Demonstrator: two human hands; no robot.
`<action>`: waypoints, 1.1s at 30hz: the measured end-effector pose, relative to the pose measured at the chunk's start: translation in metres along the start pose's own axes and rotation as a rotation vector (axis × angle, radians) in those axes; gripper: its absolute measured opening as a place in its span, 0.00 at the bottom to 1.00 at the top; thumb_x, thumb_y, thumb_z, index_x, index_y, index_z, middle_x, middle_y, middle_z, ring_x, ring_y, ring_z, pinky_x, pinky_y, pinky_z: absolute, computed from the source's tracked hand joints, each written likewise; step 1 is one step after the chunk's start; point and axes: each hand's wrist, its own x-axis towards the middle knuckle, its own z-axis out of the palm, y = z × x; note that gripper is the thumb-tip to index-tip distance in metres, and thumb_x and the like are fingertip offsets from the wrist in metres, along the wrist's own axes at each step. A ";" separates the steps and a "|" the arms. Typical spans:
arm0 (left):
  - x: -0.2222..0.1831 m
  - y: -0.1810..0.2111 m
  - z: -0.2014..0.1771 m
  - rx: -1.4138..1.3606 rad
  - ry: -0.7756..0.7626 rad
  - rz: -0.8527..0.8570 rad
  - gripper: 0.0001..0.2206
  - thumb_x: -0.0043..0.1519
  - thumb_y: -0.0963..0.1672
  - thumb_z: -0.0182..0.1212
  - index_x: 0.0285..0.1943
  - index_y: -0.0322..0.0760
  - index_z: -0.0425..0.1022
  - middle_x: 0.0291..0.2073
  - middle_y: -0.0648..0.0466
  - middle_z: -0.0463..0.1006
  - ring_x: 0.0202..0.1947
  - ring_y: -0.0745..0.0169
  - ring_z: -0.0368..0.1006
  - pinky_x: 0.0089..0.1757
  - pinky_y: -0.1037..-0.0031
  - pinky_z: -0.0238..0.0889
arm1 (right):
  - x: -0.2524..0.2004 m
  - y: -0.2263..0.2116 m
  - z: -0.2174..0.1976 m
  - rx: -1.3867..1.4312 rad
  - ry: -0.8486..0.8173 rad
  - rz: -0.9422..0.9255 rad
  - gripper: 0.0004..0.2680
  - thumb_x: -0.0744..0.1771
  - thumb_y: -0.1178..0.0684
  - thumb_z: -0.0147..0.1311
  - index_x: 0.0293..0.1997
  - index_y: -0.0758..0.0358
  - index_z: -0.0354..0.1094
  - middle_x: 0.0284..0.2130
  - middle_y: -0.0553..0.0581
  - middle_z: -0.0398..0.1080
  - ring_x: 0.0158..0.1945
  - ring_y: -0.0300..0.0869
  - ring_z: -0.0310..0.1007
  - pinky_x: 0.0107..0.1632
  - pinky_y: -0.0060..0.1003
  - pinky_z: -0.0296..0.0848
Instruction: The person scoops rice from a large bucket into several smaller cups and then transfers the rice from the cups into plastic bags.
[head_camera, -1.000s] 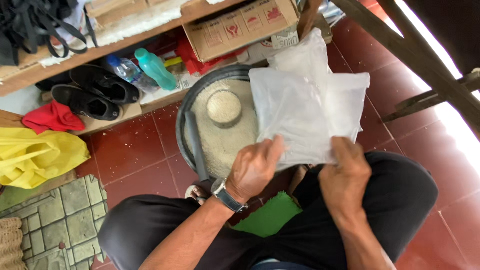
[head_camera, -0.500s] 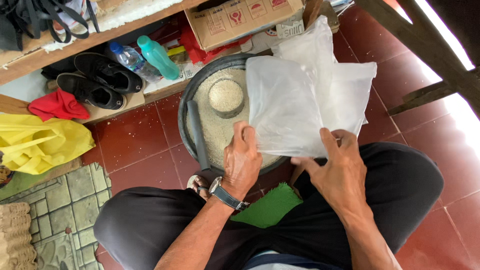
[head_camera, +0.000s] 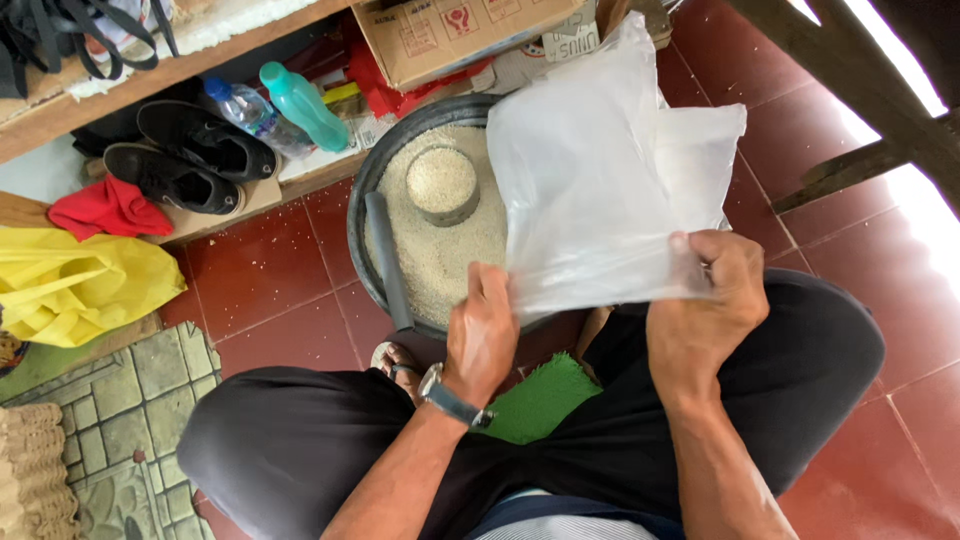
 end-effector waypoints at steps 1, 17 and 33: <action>0.001 -0.003 0.004 0.035 0.011 -0.036 0.13 0.59 0.34 0.55 0.51 0.31 0.65 0.41 0.45 0.70 0.22 0.33 0.79 0.25 0.50 0.75 | -0.002 0.006 -0.001 0.049 0.001 0.044 0.05 0.70 0.69 0.65 0.40 0.70 0.73 0.31 0.59 0.69 0.35 0.48 0.71 0.42 0.39 0.71; 0.055 -0.036 -0.050 -1.434 0.319 -0.966 0.01 0.62 0.38 0.65 0.39 0.33 0.78 0.30 0.43 0.83 0.25 0.64 0.80 0.27 0.77 0.76 | -0.040 0.006 0.004 0.004 -0.587 0.089 0.13 0.60 0.74 0.51 0.37 0.63 0.79 0.26 0.61 0.69 0.31 0.61 0.74 0.37 0.48 0.73; 0.042 -0.033 -0.064 -0.788 -0.004 -0.416 0.10 0.66 0.37 0.59 0.50 0.40 0.84 0.39 0.47 0.85 0.45 0.58 0.79 0.51 0.62 0.72 | -0.021 -0.012 0.013 0.308 -0.553 0.074 0.11 0.62 0.67 0.62 0.44 0.58 0.81 0.35 0.59 0.79 0.38 0.51 0.82 0.44 0.42 0.77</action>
